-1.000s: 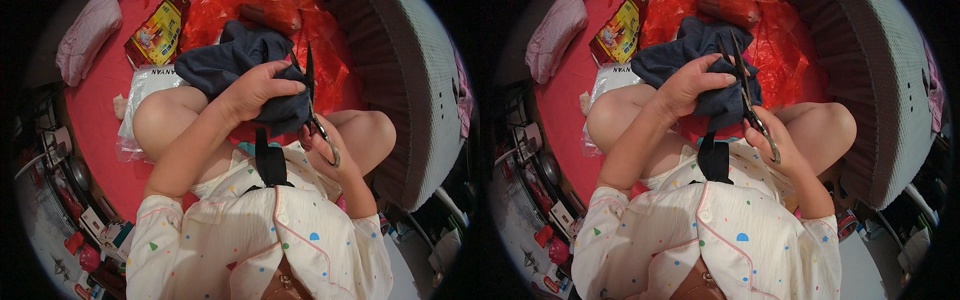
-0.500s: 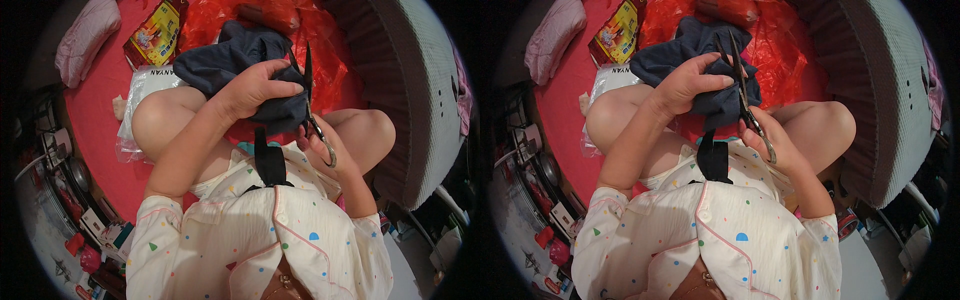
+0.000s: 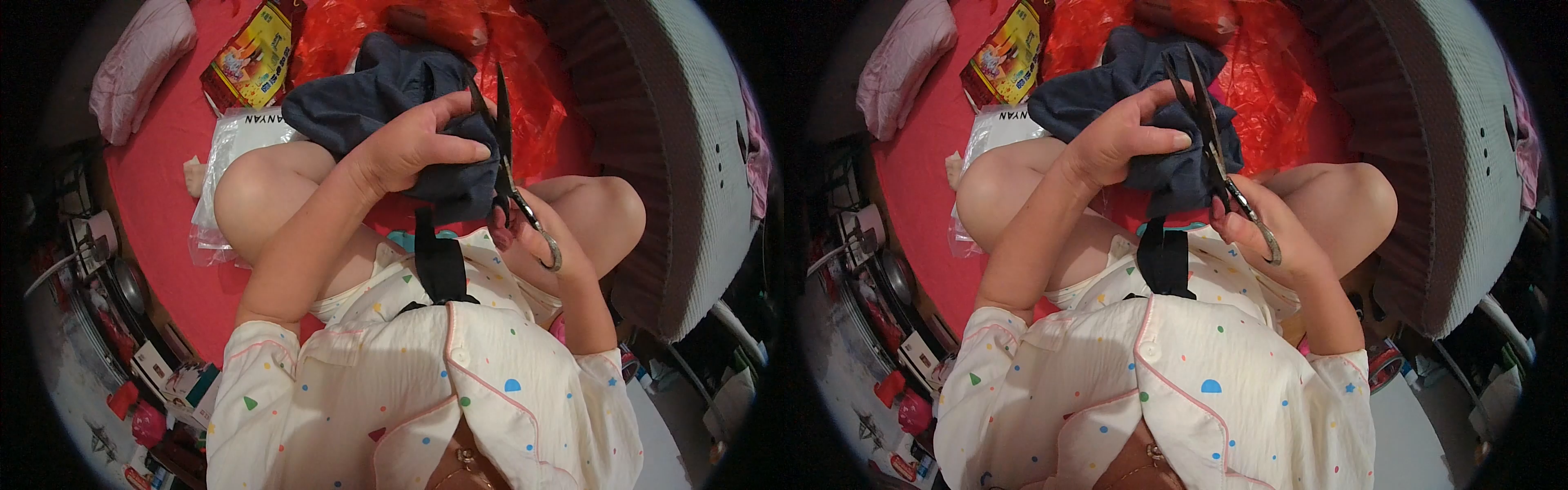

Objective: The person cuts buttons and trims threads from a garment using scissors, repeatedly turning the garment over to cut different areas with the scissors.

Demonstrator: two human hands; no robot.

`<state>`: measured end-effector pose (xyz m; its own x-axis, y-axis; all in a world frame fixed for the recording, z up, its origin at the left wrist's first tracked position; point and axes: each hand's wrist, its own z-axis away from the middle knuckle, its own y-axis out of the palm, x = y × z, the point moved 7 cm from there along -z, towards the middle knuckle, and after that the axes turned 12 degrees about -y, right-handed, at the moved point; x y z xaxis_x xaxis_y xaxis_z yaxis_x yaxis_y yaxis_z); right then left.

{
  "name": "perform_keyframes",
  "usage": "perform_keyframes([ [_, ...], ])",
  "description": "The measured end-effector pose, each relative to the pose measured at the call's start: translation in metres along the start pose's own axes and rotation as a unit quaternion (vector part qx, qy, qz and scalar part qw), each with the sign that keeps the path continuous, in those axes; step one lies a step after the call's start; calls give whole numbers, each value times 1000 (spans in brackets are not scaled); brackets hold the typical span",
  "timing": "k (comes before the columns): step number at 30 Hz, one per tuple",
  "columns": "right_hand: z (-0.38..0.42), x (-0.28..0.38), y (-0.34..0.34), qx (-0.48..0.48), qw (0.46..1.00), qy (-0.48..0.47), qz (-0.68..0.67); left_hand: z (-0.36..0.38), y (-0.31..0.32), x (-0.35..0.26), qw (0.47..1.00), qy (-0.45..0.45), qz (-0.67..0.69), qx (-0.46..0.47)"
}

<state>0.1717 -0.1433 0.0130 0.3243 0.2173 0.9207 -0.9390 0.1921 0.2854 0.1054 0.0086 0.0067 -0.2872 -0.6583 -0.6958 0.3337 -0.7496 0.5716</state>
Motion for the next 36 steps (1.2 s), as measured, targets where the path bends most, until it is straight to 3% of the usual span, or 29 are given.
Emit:
perform_keyframes([
  [3,3,6,-3,35,999,-3,-13,0,0,-4,999,30,38,15],
  [5,5,7,-2,6,994,10,-108,-3,-3,1,999,4,34,23],
  [9,6,5,-20,-66,981,35,-178,-3,-3,-3,1000,7,7,30],
  [11,0,20,-31,-20,997,-75,12,-4,-3,-2,999,5,26,28],
  [16,-11,36,-39,-126,977,-107,135,-9,-6,5,999,18,45,26],
  [19,-18,49,-28,-151,962,-135,181,-9,-8,5,997,8,69,16],
  [22,-27,52,-23,-203,955,-183,117,-11,-10,11,998,-4,66,-6],
  [25,-38,61,-23,-226,941,-205,148,-13,-10,15,997,-20,70,-20],
  [28,-51,54,-21,-205,932,-249,166,-13,-10,16,995,-26,87,-36],
  [33,-60,46,-18,-191,920,-226,258,-17,-16,19,996,-7,81,-46],
  [36,-64,37,-21,-208,921,-209,255,-13,-17,17,977,-5,203,-66],
])
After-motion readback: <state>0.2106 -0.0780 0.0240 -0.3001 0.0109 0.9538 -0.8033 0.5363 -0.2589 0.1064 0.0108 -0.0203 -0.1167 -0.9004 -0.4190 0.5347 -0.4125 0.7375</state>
